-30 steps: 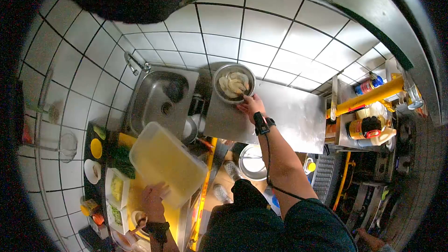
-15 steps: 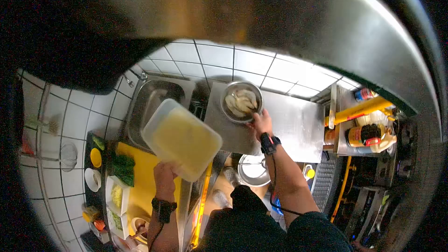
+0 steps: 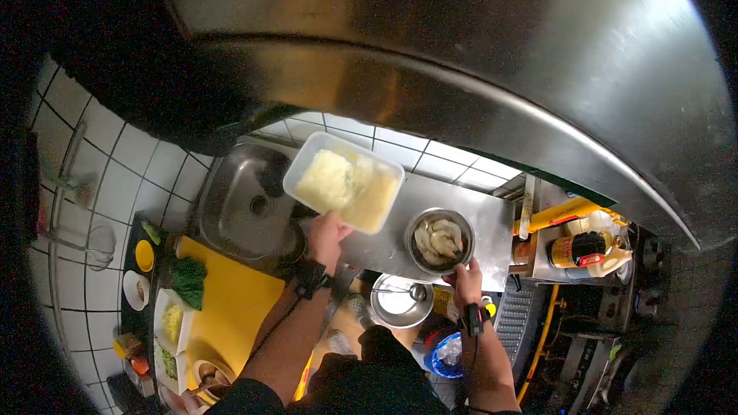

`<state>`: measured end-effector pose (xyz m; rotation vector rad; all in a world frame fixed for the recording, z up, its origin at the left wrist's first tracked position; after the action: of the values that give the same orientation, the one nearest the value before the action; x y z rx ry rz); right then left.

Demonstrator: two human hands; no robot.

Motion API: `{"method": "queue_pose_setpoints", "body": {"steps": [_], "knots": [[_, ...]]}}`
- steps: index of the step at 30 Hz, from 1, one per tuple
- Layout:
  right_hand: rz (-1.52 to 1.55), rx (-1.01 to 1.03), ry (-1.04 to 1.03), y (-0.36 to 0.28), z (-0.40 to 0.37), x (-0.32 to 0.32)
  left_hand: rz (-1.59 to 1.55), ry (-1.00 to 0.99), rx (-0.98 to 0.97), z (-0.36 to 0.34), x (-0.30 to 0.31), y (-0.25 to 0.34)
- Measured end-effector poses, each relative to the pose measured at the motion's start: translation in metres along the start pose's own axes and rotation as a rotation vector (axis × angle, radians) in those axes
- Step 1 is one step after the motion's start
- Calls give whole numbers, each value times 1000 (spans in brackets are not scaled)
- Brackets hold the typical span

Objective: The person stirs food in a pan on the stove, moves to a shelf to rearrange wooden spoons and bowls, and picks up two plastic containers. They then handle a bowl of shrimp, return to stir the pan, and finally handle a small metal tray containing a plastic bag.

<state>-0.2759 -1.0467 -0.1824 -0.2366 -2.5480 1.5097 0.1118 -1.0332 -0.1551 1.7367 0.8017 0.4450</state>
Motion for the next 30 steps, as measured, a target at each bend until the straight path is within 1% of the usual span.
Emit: {"method": "queue_pose_setpoints", "body": {"steps": [2,3,5,6,7,8,12,14,15,16,17,18,19,20,21,22,24,26,27,28,30], "knots": [[-48,-11,24,-1,-14,22,-268,162,294,3,-31,-19],[-40,-10,55,2,-21,31,-304,210,367,8,-44,-31],[-34,-12,112,6,-30,48,-331,189,353,17,-65,-42],[-49,-18,99,10,-35,55,-360,176,330,20,-76,-42],[-63,-24,87,13,-40,62,-351,177,367,23,-84,-46],[-15,-37,98,9,-50,60,-363,183,369,26,-91,-45],[45,-62,81,16,-63,63,-342,151,409,25,-98,-42],[58,-83,63,17,-70,56,-330,19,385,26,-99,-40],[49,-72,40,10,-75,48,-298,-9,419,23,-98,-37],[43,-59,17,7,-78,41,-212,-57,425,18,-92,-33],[-15,-49,1,9,-78,36,-209,-89,438,13,-86,-27],[-5,-57,-5,16,-75,32,-209,-121,450,7,-80,-23],[-1,-62,-39,26,-71,26,-200,-115,448,3,-65,-22],[1,-65,-73,35,-68,20,-260,-104,424,-2,-48,-20],[10,-47,-96,32,-70,5,-321,-94,400,-11,-31,-14],[14,-63,-126,29,-74,-7,-303,-69,363,-22,-11,-8],[83,-108,-130,28,-80,-35,-314,-111,331,-50,22,10],[102,-132,-173,38,-76,-58,-277,-61,363,-70,61,0],[78,-105,-205,40,-74,-70,-233,-52,371,-89,77,12],[82,-91,-217,45,-70,-82,-236,-42,371,-99,95,5],[125,-78,-251,43,-69,-107,-288,33,447,-122,137,-13]]}}
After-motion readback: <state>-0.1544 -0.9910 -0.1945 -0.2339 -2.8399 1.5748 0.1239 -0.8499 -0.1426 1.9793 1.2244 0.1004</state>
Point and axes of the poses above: each hand's wrist, its own z-axis towards the middle knuckle, its own x-axis out of the back of the hand, y = z × x, the point moved 7 cm from there along z, towards the middle knuckle, and after that the axes turned 7 degrees about y, right-handed, at the moved point
